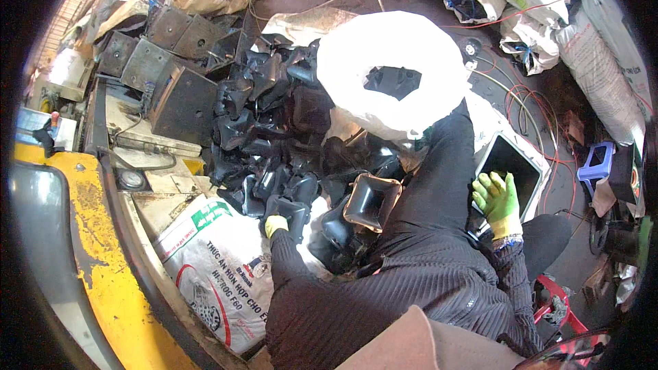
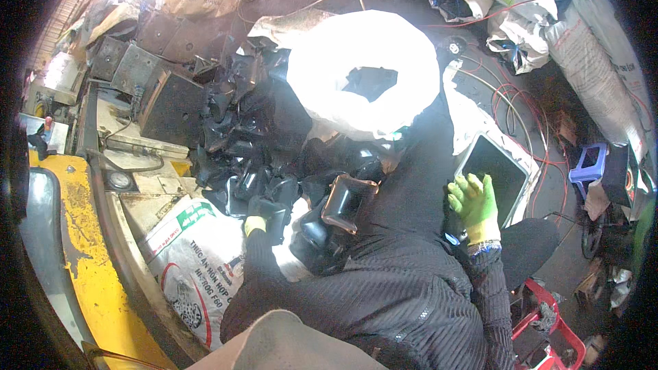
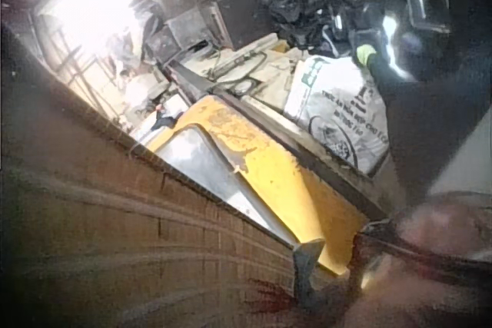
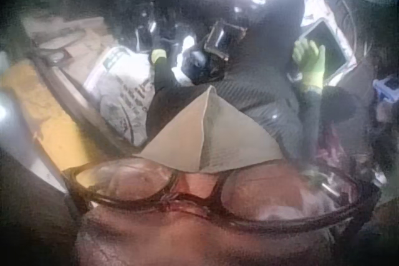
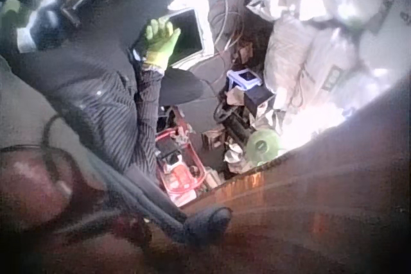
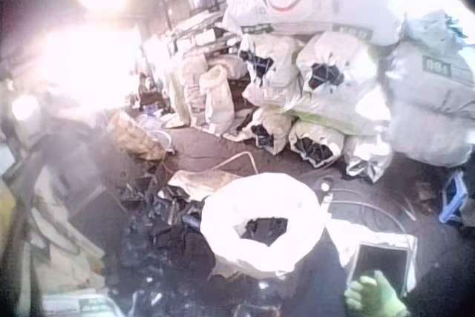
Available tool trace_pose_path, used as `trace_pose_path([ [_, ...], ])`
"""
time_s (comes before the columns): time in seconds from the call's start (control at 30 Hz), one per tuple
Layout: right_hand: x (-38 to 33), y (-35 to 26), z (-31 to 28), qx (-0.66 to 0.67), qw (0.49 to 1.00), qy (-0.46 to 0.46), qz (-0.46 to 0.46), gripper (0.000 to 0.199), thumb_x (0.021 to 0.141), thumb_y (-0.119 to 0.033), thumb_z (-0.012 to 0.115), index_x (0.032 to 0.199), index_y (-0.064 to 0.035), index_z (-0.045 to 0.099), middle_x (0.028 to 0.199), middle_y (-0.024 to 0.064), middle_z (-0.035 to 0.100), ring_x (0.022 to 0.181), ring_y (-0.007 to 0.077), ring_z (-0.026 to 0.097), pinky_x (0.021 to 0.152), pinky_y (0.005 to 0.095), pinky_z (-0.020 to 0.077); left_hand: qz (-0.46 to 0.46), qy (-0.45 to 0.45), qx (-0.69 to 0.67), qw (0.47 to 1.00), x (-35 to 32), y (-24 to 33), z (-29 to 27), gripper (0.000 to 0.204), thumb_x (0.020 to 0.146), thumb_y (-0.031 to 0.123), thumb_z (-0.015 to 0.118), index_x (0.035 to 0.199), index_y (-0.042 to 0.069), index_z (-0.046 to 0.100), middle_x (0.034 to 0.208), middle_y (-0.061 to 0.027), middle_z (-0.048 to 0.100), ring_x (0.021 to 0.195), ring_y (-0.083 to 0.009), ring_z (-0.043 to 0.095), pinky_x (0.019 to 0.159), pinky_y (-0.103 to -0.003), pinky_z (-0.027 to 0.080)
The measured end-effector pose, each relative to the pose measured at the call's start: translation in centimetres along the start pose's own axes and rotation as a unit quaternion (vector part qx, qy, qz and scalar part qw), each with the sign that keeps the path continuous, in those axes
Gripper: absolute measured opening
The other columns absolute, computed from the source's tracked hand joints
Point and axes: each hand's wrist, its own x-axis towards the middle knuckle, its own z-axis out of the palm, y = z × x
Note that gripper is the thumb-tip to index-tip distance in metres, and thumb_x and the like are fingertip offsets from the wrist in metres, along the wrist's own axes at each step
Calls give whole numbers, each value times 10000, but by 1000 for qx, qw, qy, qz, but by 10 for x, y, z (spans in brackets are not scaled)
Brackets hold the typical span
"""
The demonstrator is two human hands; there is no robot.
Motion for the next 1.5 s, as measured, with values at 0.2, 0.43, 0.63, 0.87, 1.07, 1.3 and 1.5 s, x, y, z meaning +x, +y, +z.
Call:
trace_pose_path([
  [0.2,-7,-1,11,-52,992,-111,3,492,951,-566,534,1098,-104,618,1036,103,664,908,259,670,738,353,563,-22,-37,-505,862,-63,34,-100,260,854,235,586,634,95,586,511,-29,520,367,-151,438,366,-331,328],
  [0.43,-40,18,43,-157,941,-288,86,567,979,-560,475,1285,-93,572,1233,152,629,1097,309,633,890,407,524,289,-114,-677,667,-209,138,-279,311,870,276,719,1069,39,688,786,10,664,563,-12,518,459,-153,371],
  [0.63,-59,8,31,-4,903,-429,-30,782,886,-607,605,1413,-53,439,1413,168,487,1240,302,512,1054,439,410,417,-393,-652,496,-318,257,-292,187,945,165,617,1069,27,644,856,-23,665,614,-26,575,452,-125,377],
  [0.87,-62,-43,-85,-237,857,-155,-432,524,946,-233,616,1389,-10,448,1338,164,558,1199,243,576,1059,381,432,607,-365,-477,520,-380,365,-273,306,995,253,580,1106,-8,694,897,-73,711,758,-105,615,676,-259,487],
  [1.07,-96,-59,-94,-53,958,-97,-265,364,937,-180,588,1248,6,558,1113,90,636,1000,189,624,852,319,510,568,-390,-465,556,-395,392,-278,405,958,391,585,1046,9,688,835,29,625,590,-48,476,521,-206,374],
  [1.3,-99,-62,-74,26,946,-75,-315,405,996,-307,526,1275,-14,551,1196,91,616,1086,192,591,956,328,469,545,-417,-457,566,-401,384,-288,269,865,253,717,980,18,660,796,37,588,687,-26,490,601,-207,386],
  [1.5,-66,-28,-54,28,961,-150,-231,442,1015,-352,487,1316,-29,517,1293,118,578,1166,229,567,1030,361,443,565,-385,-449,576,-418,380,-292,226,871,223,714,948,11,705,757,36,593,737,-33,513,673,-220,413],
])
